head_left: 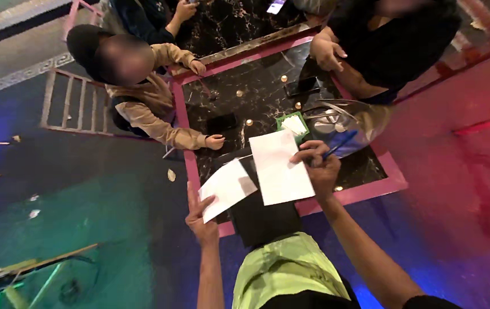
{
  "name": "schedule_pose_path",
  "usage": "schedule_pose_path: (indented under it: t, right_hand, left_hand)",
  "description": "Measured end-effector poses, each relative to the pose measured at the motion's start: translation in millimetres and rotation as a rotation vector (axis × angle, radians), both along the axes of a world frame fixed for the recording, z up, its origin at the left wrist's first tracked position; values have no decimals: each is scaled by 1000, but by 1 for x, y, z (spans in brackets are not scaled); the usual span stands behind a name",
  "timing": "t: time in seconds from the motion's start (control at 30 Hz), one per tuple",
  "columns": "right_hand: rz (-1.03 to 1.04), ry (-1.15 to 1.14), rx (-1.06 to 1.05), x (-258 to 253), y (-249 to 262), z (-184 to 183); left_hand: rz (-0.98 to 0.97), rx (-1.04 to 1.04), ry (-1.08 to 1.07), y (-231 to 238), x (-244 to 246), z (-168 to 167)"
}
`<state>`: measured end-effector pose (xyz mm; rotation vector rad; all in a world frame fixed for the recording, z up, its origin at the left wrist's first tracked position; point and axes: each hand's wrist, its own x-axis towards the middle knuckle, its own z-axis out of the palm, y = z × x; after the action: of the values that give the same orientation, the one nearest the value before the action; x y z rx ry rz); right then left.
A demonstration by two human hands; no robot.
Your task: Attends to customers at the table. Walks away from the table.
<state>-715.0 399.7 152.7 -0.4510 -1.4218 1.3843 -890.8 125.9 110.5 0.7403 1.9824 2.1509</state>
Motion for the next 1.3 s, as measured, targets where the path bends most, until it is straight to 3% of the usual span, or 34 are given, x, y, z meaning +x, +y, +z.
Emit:
schedule_pose_path:
  t: [0.13, 0.2, 0.3, 0.37, 0.43, 0.57, 0.77, 0.93, 1.03, 1.2, 1.3]
  right_hand:
    - [-42, -229, 3, -7, 0, -3]
    - [-5, -350, -31, -9, 3, -5]
    - [79, -519, -87, -7, 5, -7]
    - [165, -634, -159, -6, 5, -10]
    - [289, -767, -235, -9, 4, -18]
    - [703, -1016, -181, -35, 12, -31]
    - [1304, -671, -24, -80, 50, -23]
    - [1461, -655, -3, -97, 60, -35]
    - [1354, -661, -237, -92, 50, -35]
    - [608, -655, -717, -50, 22, -21]
    - [456, -462, -797, -16, -5, -19]
  left_hand:
    - [22, -102, 185, -12, -1, 15]
    - [108, -132, -13, -10, 4, 16]
    - [283, -98, -628, 1, 12, 21]
    - [327, -19, -826, 5, 17, 16]
    - [307, 37, -904, 9, 25, 13]
    - [176, -47, -809, 27, 48, 22]
    - [59, -303, -612, 40, 67, 33]
    - [-71, -381, -742, 34, 66, 33]
    - [-45, -358, -725, 34, 71, 32]
    - [49, -294, -660, 34, 71, 28]
    - [82, -247, -691, 36, 74, 30]
